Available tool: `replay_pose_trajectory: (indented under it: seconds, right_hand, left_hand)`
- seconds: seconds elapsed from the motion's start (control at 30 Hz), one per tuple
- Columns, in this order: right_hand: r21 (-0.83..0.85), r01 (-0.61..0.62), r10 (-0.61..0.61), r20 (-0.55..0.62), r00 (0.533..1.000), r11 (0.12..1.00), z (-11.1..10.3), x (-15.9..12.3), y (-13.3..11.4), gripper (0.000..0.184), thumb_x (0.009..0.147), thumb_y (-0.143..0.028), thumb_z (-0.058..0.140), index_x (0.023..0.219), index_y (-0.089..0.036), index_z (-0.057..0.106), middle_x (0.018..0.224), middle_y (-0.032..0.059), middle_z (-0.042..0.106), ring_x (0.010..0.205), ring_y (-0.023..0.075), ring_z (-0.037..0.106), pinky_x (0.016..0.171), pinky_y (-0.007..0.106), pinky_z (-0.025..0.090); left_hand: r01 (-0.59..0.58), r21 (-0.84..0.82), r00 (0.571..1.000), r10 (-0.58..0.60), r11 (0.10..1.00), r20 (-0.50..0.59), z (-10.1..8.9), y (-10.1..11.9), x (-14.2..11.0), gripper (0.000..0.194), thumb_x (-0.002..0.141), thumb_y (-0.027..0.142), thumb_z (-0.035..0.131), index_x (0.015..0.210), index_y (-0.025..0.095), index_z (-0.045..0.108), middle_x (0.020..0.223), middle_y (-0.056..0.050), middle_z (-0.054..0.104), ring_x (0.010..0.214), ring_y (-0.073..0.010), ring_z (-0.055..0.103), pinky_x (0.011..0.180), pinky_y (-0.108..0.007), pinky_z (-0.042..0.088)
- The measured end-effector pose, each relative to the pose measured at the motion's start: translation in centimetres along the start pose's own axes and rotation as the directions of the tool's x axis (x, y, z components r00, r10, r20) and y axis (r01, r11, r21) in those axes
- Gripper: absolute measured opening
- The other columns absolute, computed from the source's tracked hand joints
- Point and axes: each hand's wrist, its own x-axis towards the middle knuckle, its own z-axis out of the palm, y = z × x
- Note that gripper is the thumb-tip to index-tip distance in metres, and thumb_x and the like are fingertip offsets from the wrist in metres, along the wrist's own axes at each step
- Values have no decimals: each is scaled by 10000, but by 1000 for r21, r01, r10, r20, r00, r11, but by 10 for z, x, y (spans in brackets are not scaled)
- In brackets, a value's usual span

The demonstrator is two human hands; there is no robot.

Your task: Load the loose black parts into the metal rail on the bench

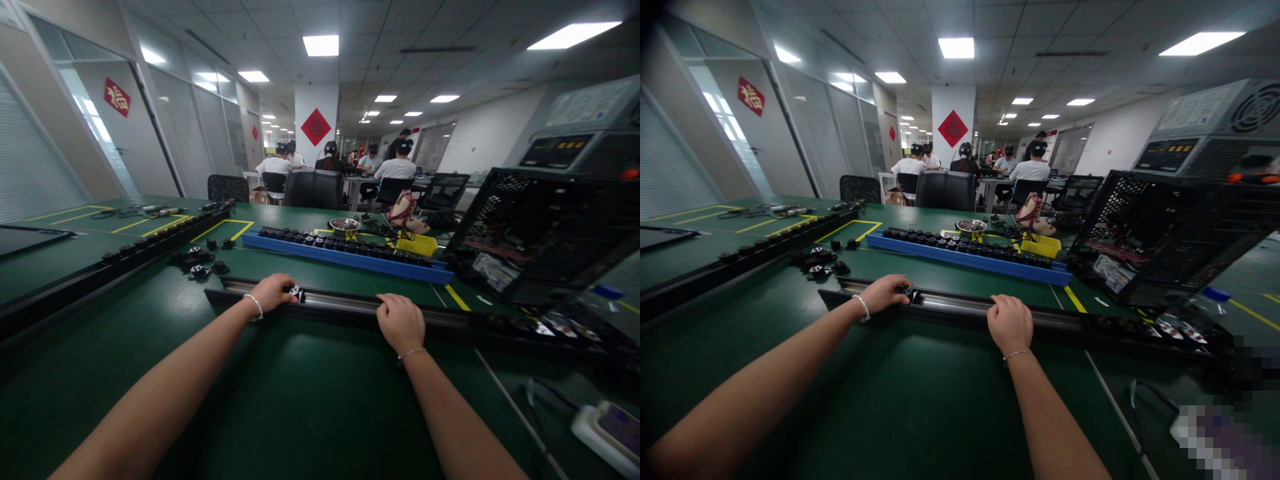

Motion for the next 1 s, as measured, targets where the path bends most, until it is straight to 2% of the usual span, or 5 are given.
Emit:
replay_pose_trajectory:
  seconds: [0.17,0.33,0.67,1.0]
  right_hand:
    - [-2,4,-4,1,1000,1000,0,0,0,332,777,-187,400,969,-185,670,1011,46,648,950,177,531,828,304,363]
    - [-2,3,-3,1,1000,1000,1,0,1,328,775,-186,405,969,-189,670,1017,42,647,944,176,531,830,302,366]
    - [-6,2,-2,5,1000,1000,-1,0,0,336,787,-195,387,970,-183,669,1025,45,645,952,176,532,823,301,368]
    - [-1,2,-2,8,1000,1000,0,0,0,336,778,-189,396,977,-187,667,1017,47,646,951,178,532,823,303,368]
  left_hand:
    - [11,-16,1000,-11,1000,16,-6,-3,-3,370,660,341,651,995,188,623,1048,-61,633,981,-218,569,877,-308,423]
    - [24,-28,999,-23,999,28,-13,-6,-8,362,663,309,642,999,178,615,1012,-60,642,955,-208,574,855,-291,427]
    - [50,7,998,-50,999,43,-24,-27,-16,387,658,343,617,1010,181,614,1046,-59,631,990,-213,568,881,-285,418]
    - [41,-26,997,-39,999,69,-29,-50,-19,405,652,381,586,1020,212,601,1137,-54,603,1138,-229,490,973,-318,358]
